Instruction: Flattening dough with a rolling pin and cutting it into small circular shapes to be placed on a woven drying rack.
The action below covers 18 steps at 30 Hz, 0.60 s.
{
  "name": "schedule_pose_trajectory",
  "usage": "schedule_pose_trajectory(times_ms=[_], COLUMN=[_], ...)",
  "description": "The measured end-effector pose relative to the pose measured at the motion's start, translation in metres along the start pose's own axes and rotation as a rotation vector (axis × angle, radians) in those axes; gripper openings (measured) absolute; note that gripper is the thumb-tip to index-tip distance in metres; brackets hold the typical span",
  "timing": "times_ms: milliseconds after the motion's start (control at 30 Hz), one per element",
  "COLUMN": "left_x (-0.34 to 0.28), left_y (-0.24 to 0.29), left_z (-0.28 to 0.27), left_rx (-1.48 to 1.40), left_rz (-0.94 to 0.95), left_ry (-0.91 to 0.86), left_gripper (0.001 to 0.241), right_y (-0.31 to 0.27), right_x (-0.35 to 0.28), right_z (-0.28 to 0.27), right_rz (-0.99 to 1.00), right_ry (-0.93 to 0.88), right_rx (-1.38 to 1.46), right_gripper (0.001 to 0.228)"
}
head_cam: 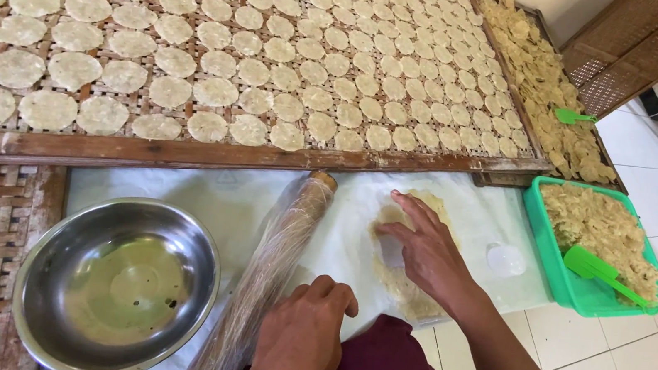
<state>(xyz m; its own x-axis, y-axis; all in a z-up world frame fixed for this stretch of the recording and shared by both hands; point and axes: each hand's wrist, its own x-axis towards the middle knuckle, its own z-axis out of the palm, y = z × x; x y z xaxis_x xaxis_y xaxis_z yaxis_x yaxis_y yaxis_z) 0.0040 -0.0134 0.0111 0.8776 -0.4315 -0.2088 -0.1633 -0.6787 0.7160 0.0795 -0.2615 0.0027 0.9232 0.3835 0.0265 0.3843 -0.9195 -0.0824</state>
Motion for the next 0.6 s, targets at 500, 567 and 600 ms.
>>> schedule_pose_trajectory(times_ms=[500, 567, 600], left_x=[0.0, -0.002, -0.003], left_y=[0.008, 0.004, 0.002], left_z=[-0.008, -0.001, 0.002], left_rx=[0.115, 0.119, 0.124], left_rz=[-0.121, -0.098, -0.066], left_ry=[0.004, 0.09, 0.174], left_gripper=[0.034, 0.034, 0.034], right_y=[0.016, 0.013, 0.012], right_x=[0.004, -0.004, -0.007], right_z=[0.015, 0.007, 0.002], right_rz=[-0.085, -0.136, -0.179], right_ry=[0.024, 0.066, 0.109], right_rx=[-0.024, 0.008, 0.036], right_gripper=[0.04, 0.033, 0.026])
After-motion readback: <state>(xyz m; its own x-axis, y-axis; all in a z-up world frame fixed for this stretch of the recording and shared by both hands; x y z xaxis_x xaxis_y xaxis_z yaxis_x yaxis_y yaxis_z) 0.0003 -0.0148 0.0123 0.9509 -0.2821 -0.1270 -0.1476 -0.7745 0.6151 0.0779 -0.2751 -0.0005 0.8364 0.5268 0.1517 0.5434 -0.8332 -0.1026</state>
